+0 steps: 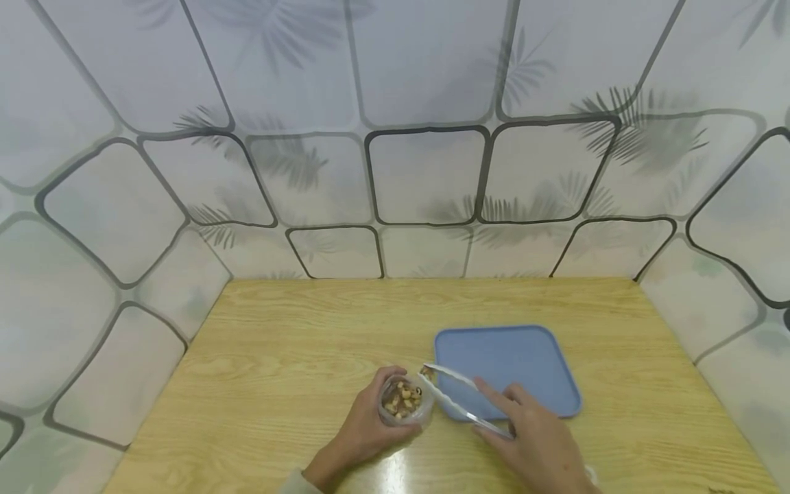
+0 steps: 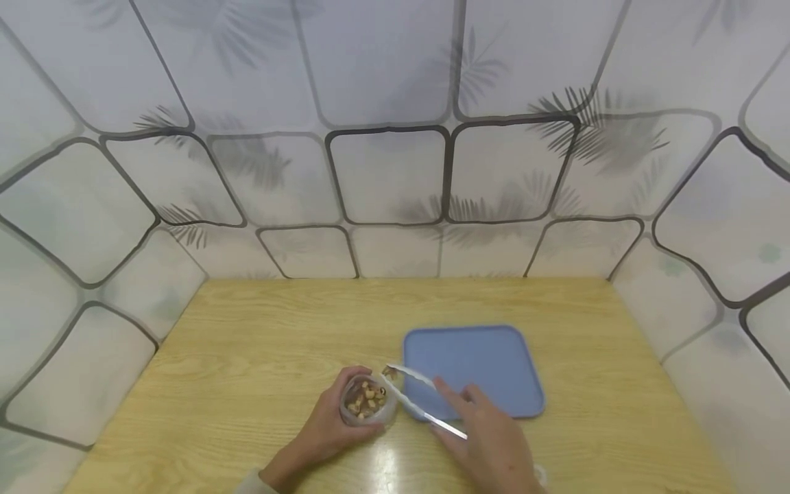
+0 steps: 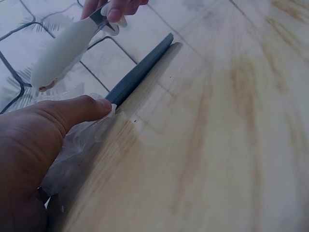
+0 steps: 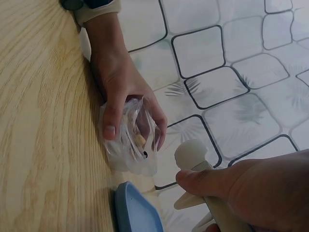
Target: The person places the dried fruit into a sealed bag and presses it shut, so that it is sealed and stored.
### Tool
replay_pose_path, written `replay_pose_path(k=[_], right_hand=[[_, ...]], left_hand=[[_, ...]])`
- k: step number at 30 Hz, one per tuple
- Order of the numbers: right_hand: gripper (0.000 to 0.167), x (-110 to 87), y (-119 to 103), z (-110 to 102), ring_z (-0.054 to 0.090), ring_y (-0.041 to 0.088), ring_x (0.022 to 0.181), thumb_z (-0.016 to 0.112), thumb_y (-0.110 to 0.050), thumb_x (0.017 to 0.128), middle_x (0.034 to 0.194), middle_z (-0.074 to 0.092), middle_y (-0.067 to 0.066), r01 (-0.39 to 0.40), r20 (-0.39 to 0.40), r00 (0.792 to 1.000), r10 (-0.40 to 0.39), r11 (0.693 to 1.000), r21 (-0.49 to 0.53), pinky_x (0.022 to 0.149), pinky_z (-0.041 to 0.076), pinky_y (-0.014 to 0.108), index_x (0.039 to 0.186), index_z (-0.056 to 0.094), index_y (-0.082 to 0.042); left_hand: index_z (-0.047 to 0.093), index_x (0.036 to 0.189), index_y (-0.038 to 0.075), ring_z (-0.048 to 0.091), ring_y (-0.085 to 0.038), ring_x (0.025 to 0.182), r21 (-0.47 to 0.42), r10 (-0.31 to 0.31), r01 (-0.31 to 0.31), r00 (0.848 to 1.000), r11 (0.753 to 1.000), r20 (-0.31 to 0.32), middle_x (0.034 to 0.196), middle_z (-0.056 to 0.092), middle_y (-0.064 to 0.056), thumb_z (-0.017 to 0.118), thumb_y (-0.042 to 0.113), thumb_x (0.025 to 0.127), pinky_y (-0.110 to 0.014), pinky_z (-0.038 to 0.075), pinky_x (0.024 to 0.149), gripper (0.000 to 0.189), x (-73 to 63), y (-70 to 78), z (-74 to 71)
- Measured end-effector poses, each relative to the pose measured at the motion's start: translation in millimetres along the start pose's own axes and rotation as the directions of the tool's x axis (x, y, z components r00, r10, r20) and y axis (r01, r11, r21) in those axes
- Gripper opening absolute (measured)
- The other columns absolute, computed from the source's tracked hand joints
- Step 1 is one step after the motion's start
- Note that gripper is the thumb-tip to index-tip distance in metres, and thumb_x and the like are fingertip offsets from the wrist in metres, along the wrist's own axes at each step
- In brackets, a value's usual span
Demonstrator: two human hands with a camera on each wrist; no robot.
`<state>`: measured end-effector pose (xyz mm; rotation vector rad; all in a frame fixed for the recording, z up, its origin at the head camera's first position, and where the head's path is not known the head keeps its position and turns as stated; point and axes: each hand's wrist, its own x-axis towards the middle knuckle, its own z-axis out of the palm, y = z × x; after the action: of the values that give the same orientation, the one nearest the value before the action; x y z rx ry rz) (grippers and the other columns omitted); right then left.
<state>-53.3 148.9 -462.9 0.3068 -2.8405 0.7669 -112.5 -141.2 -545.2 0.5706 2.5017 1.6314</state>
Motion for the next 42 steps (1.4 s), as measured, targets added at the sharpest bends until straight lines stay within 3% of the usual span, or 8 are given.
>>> replay_pose_path(k=[6, 11, 16, 20, 29, 34, 36, 42], right_hand=[[0.068, 1.4, -4, 2, 0.033, -0.007, 0.066, 0.097, -0.033, 0.08, 0.093, 0.059, -0.008, 0.049, -0.028, 0.998, -0.048, 0.998, 0.027, 0.057, 0.038, 0.017, 0.143, 0.073, -0.024], [0.069, 2.4, -6, 7, 0.032, -0.01, 0.068, 0.097, -0.033, 0.078, 0.092, 0.058, -0.01, 0.139, -0.067, 0.989, -0.136, 0.989, 0.041, 0.058, 0.037, 0.016, 0.143, 0.074, -0.025], [0.07, 3.4, -8, 13, 0.033, -0.011, 0.07, 0.097, -0.035, 0.079, 0.095, 0.059, -0.012, 0.211, -0.075, 0.975, -0.207, 0.977, 0.041, 0.058, 0.036, 0.016, 0.143, 0.073, -0.024], [0.068, 3.6, -10, 16, 0.034, -0.012, 0.07, 0.096, -0.035, 0.08, 0.096, 0.06, -0.01, 0.229, -0.049, 0.973, -0.227, 0.972, 0.05, 0.057, 0.036, 0.016, 0.143, 0.073, -0.023], [0.079, 4.6, -16, 19, 0.034, -0.01, 0.066, 0.096, -0.041, 0.081, 0.096, 0.056, -0.01, 0.168, 0.043, 0.984, -0.175, 0.976, 0.136, 0.056, 0.037, 0.016, 0.152, 0.067, -0.023], [0.082, 3.1, -14, 20, 0.035, -0.012, 0.066, 0.097, -0.039, 0.078, 0.097, 0.057, -0.01, 0.157, 0.009, 0.987, -0.159, 0.979, 0.133, 0.056, 0.037, 0.016, 0.152, 0.066, -0.023], [0.086, 2.7, -12, 19, 0.035, -0.012, 0.066, 0.099, -0.039, 0.076, 0.097, 0.056, -0.01, 0.141, -0.004, 0.99, -0.141, 0.981, 0.131, 0.056, 0.038, 0.016, 0.153, 0.065, -0.021], [0.107, 2.9, -7, 13, 0.044, -0.008, 0.069, 0.099, -0.056, 0.071, 0.107, 0.059, -0.004, -0.062, 0.115, 0.992, 0.048, 0.991, 0.119, 0.056, 0.042, 0.018, 0.162, 0.055, -0.021]], left_hand=[[0.053, 0.149, 0.022, 0.071, -0.016, 0.114, -0.021, 0.009, -0.009, 1.0, 1.0, 0.005, 0.134, 0.072, 0.002, 0.1, 0.024, 0.076, -0.029, 0.059, 0.099, 0.087, 0.5, -1.1, 1.2], [0.052, 0.149, 0.026, 0.071, -0.017, 0.116, -0.012, 0.045, -0.045, 0.999, 0.999, -0.002, 0.136, 0.072, 0.002, 0.1, 0.026, 0.078, -0.03, 0.059, 0.102, 0.086, 0.7, -3.2, 0.9], [0.052, 0.151, 0.02, 0.071, -0.014, 0.113, 0.014, 0.081, -0.081, 0.997, 0.997, -0.01, 0.132, 0.074, 0.002, 0.1, 0.027, 0.079, -0.03, 0.06, 0.1, 0.087, 0.6, -5.6, 0.2], [0.051, 0.152, 0.015, 0.07, -0.013, 0.113, 0.008, 0.075, -0.075, 0.997, 0.997, 0.005, 0.13, 0.074, 0.002, 0.099, 0.027, 0.08, -0.029, 0.059, 0.098, 0.087, 0.9, -6.6, 0.2], [0.053, 0.15, 0.018, 0.069, -0.014, 0.114, 0.006, 0.09, -0.09, 0.996, 0.996, -0.008, 0.129, 0.074, 0.002, 0.1, 0.018, 0.074, -0.03, 0.058, 0.1, 0.088, 1.3, -6.8, 1.3], [0.053, 0.148, 0.025, 0.07, -0.015, 0.114, 0.015, 0.074, -0.074, 0.997, 0.997, -0.004, 0.131, 0.074, 0.002, 0.1, 0.019, 0.075, -0.03, 0.057, 0.1, 0.088, 1.6, -6.3, 1.1], [0.053, 0.15, 0.023, 0.07, -0.016, 0.115, 0.015, 0.068, -0.068, 0.998, 0.998, -0.003, 0.131, 0.073, 0.002, 0.1, 0.018, 0.074, -0.03, 0.057, 0.1, 0.089, 1.6, -5.9, 0.9], [0.053, 0.152, 0.013, 0.063, -0.024, 0.135, 0.065, 0.109, -0.106, 0.993, 0.992, -0.045, 0.153, 0.063, -0.005, 0.101, 0.018, 0.072, -0.044, 0.052, 0.116, 0.093, 0.9, -5.0, 1.2]])
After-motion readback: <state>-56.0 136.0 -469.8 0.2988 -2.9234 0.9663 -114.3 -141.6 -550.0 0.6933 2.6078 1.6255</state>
